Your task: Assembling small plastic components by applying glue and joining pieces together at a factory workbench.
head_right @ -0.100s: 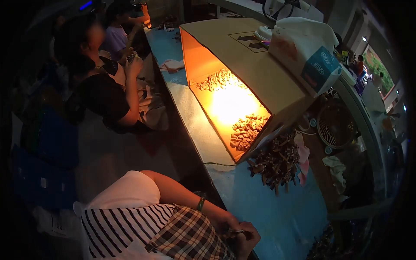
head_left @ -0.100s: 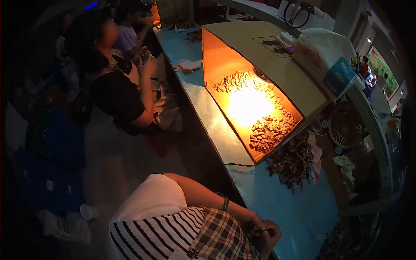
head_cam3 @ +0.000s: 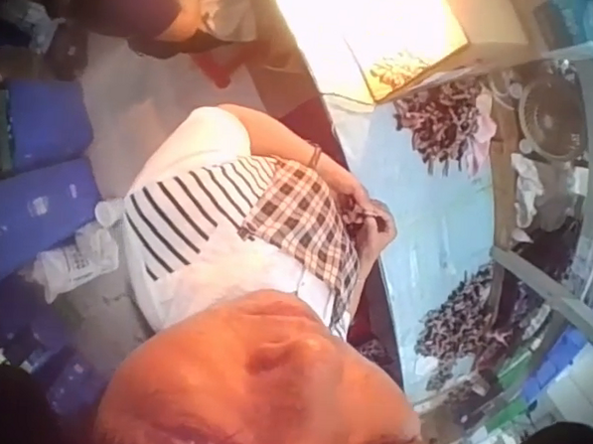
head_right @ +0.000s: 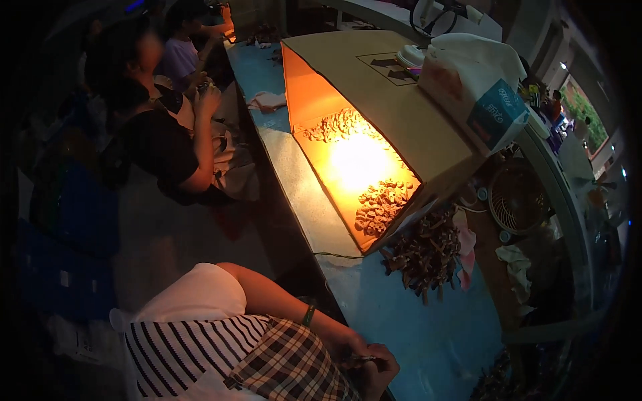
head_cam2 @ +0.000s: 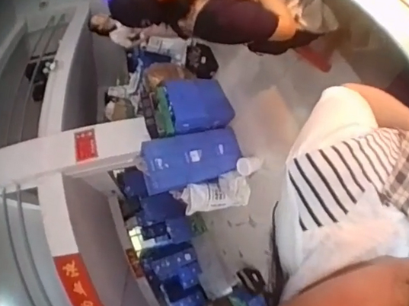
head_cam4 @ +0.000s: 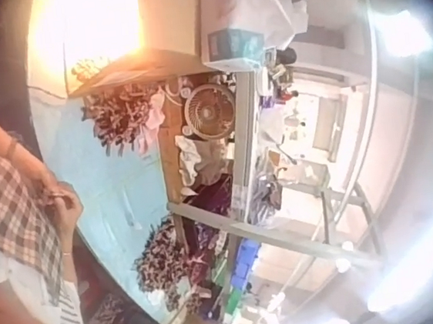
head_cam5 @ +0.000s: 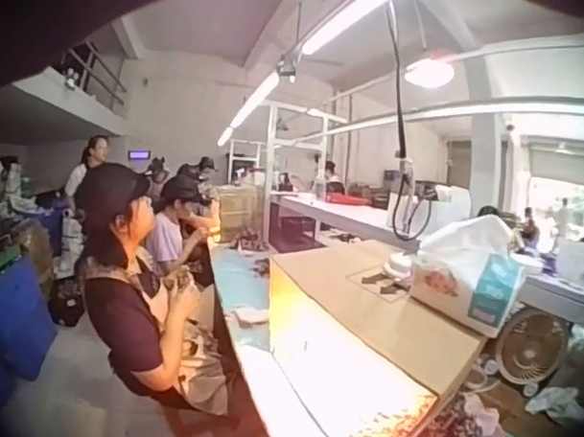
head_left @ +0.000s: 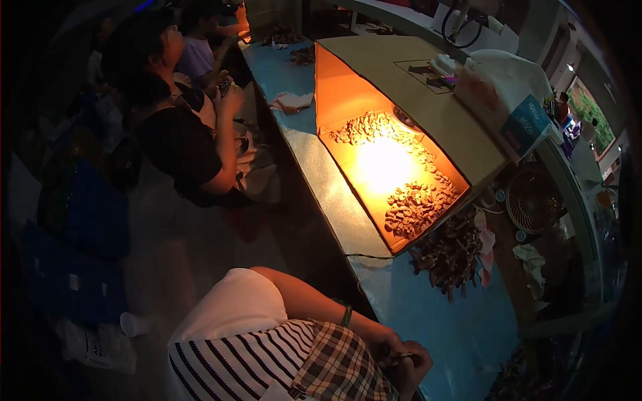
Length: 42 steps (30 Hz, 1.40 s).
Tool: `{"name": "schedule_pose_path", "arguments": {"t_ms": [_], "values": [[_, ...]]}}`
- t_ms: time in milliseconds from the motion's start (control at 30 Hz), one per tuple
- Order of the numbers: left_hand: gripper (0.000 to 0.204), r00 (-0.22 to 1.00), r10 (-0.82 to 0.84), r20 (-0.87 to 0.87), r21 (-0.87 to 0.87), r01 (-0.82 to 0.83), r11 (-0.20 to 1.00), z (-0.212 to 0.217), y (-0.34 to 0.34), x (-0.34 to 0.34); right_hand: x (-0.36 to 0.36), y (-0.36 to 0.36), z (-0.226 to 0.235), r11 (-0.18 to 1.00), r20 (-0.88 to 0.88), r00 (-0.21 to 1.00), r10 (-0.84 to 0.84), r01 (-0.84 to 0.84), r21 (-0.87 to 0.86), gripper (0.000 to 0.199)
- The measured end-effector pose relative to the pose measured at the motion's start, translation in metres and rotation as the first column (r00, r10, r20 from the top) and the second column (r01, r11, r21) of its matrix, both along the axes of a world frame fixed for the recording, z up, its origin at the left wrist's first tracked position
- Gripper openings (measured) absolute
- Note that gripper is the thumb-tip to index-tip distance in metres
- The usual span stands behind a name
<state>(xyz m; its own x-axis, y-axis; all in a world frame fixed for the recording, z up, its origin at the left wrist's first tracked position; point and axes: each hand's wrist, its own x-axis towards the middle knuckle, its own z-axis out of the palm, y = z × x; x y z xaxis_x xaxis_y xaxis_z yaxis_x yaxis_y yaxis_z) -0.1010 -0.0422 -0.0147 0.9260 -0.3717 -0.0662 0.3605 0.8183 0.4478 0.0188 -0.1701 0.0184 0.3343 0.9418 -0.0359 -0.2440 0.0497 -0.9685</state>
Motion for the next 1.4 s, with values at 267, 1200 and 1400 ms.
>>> {"name": "schedule_pose_path", "arguments": {"t_ms": [267, 1200, 1400], "values": [[0.026, 1.000, 0.000, 0.000, -0.068, 0.000, 0.998, -0.012, -0.003, 0.005, 0.004, 0.000, -0.001, 0.999, 0.065, 0.998, 0.016, -0.019, 0.051, 0.010], [0.024, 0.997, 0.073, -0.025, -0.153, -0.076, 0.985, -0.005, 0.006, -0.001, 0.002, 0.001, -0.015, 0.996, 0.040, 0.999, -0.035, 0.038, -0.079, 0.009], [0.024, 0.992, 0.124, -0.022, -0.177, -0.126, 0.976, -0.010, -0.003, 0.012, 0.005, -0.003, -0.023, 0.997, 0.015, 1.000, 0.003, -0.002, -0.075, 0.009]]}}
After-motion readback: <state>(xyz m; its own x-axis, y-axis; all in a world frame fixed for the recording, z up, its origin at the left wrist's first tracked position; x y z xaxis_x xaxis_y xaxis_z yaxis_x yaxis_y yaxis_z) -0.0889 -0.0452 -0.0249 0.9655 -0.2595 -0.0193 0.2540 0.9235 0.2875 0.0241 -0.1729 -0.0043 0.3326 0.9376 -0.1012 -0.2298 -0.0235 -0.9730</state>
